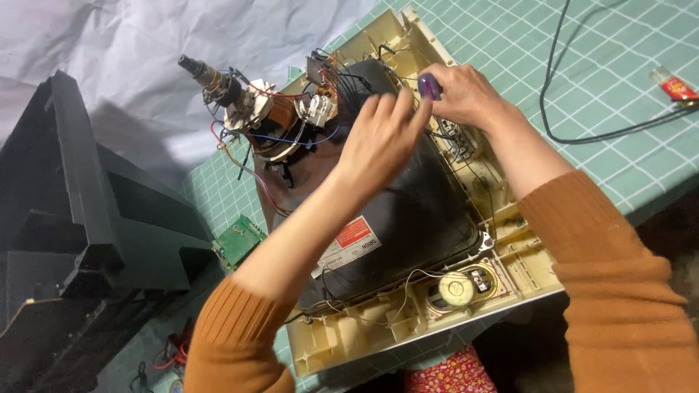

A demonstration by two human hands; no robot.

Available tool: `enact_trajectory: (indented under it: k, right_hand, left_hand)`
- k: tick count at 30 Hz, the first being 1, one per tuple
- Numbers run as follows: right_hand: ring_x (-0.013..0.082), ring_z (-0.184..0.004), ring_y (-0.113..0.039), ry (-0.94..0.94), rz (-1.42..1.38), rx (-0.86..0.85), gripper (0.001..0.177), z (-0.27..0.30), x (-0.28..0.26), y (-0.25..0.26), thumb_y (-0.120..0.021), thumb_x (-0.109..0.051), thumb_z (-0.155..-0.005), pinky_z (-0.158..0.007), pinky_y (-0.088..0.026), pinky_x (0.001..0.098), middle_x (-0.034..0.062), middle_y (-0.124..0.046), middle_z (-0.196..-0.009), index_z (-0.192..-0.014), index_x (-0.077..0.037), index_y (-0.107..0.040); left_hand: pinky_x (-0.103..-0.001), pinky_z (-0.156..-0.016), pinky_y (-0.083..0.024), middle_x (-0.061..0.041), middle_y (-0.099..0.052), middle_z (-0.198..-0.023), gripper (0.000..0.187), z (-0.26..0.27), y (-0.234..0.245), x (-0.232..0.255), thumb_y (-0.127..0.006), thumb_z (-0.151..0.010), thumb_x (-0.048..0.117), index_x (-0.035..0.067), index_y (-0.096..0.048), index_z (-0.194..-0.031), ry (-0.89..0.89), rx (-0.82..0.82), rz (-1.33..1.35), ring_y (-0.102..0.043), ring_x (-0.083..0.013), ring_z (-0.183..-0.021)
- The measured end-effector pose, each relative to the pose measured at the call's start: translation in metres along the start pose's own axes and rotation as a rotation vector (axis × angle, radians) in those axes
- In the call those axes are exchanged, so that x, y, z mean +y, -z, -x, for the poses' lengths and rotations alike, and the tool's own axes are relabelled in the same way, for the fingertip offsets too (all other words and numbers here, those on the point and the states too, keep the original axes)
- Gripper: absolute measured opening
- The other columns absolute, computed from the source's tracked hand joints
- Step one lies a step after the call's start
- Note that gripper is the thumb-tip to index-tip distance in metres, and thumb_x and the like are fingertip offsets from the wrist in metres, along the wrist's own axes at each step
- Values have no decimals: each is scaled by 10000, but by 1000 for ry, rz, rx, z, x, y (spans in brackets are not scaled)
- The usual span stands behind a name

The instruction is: Repairing an old CRT television by probing and soldering internal components on the circuit board.

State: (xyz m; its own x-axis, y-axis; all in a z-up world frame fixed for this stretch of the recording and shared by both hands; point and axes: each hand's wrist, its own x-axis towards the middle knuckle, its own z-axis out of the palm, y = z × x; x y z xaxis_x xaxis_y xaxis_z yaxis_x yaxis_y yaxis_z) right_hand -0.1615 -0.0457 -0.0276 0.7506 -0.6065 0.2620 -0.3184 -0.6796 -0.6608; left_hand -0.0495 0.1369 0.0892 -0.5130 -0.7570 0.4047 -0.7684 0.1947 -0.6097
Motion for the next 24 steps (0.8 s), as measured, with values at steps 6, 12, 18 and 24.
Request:
enact_trajectory:
  k: [6,12,18,24]
  right_hand:
    - [238,-696,-624,-43,-2,-55,108,6,-22,11,-676,-83,-1017,-621,-566,403,91,-631,-856,-1017,-42,-576]
    - [306,-729,-697,12,32,-56,201,8,-19,12,-586,192,-952,-634,-643,393,182,-663,-875,-1097,54,-596]
    - [303,-764,-658,-15,62,-57,255,3,-4,4,-627,181,-868,-665,-595,411,145,-628,-872,-1073,32,-594]
    - [282,-705,-645,78,139,-19,181,-2,12,-5,-646,147,-878,-606,-563,398,132,-640,-823,-978,10,-582]
  left_hand:
    - [-461,-677,-586,-134,-618,-1090,532,-25,-112,3,-706,-876,157,121,-496,-1363,205,-374,192,-678,-335,-931]
    - [-503,-669,-655,-139,-672,-1029,260,-42,-121,0,-580,-993,44,28,-556,-1252,331,-501,506,-711,-357,-934]
    - [-539,-527,-523,-182,-681,-920,184,-40,-124,-6,-446,-980,7,45,-463,-1159,331,-524,683,-685,-398,-788]
    - [-465,-559,-583,-114,-682,-846,127,-45,-131,-3,-435,-1025,6,12,-562,-1016,419,-534,650,-697,-294,-687]
